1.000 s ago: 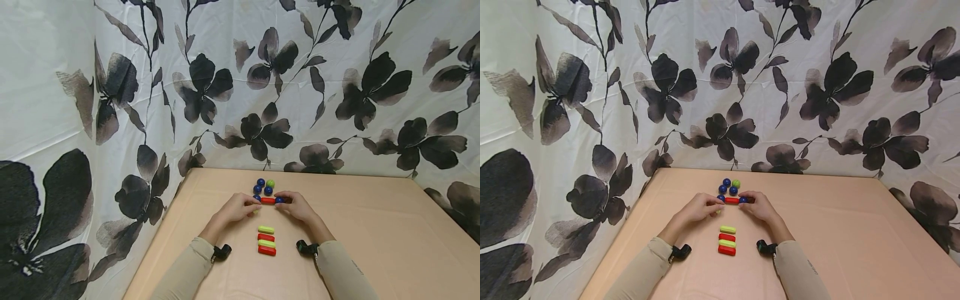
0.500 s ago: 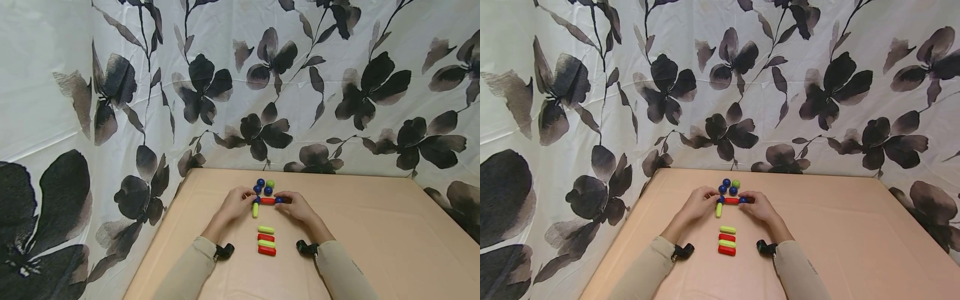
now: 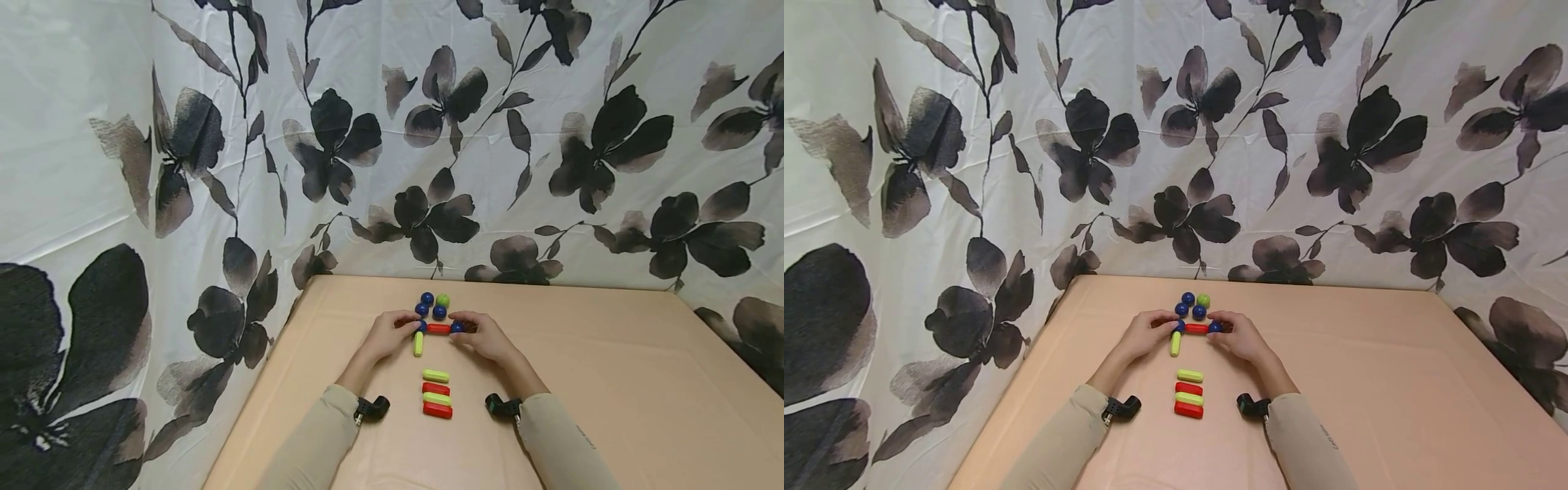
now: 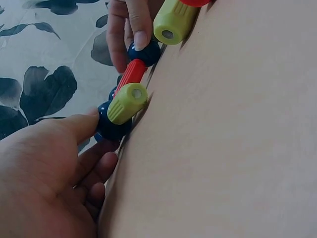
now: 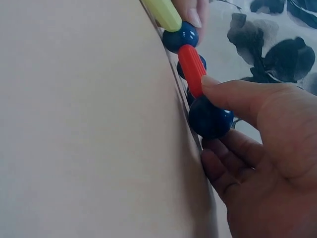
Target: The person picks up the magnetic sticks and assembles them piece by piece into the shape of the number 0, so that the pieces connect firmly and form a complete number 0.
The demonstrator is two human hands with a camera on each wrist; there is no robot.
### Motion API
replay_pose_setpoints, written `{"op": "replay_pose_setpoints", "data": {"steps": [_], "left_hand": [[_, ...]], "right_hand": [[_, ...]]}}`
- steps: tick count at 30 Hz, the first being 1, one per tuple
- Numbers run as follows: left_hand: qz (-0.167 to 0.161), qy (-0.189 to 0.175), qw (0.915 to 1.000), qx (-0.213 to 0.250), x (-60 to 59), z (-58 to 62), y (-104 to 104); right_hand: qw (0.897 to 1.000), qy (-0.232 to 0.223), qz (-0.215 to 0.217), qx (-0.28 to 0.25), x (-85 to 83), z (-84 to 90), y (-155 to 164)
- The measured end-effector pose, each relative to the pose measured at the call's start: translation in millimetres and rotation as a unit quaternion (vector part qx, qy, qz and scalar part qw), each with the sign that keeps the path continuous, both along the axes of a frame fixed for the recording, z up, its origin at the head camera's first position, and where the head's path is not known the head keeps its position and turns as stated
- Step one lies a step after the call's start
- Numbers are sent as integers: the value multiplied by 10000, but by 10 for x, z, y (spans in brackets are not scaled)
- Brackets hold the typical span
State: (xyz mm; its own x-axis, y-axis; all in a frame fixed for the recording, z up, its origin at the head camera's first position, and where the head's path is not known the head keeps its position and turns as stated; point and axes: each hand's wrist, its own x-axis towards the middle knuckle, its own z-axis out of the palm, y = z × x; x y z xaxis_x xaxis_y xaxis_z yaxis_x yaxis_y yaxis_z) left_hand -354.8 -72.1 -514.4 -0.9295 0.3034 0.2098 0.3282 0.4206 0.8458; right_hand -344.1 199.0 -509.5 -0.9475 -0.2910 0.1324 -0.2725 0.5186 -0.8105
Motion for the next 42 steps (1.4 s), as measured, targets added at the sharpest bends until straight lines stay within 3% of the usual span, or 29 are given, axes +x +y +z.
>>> {"op": "replay_pose_setpoints", "data": {"steps": [9, 13, 19, 24, 28, 32, 42], "left_hand": [[89, -62, 9998, -143, -8, 5, 13], [133, -65, 9997, -196, -6, 9, 14], [189, -11, 9995, -238, 1, 14, 17], [209, 25, 9997, -148, -4, 3, 25], [189, -15, 9998, -48, -4, 3, 30], [174, -113, 9998, 42, -4, 6, 37], [204, -180, 9996, 9, 4, 12, 42]], "right_hand": [[9979, 346, -285, 472, 129, 222, -16], [9976, 451, -68, 519, 186, 269, -22], [9949, 46, 950, 324, 287, 313, -59], [9788, -357, 1977, 408, 346, 310, -183], [9680, -542, 2364, 640, 376, 295, -289], [9669, -468, 2337, 907, 400, 303, -348], [9716, -187, 1806, 1516, 420, 310, -375]]}}
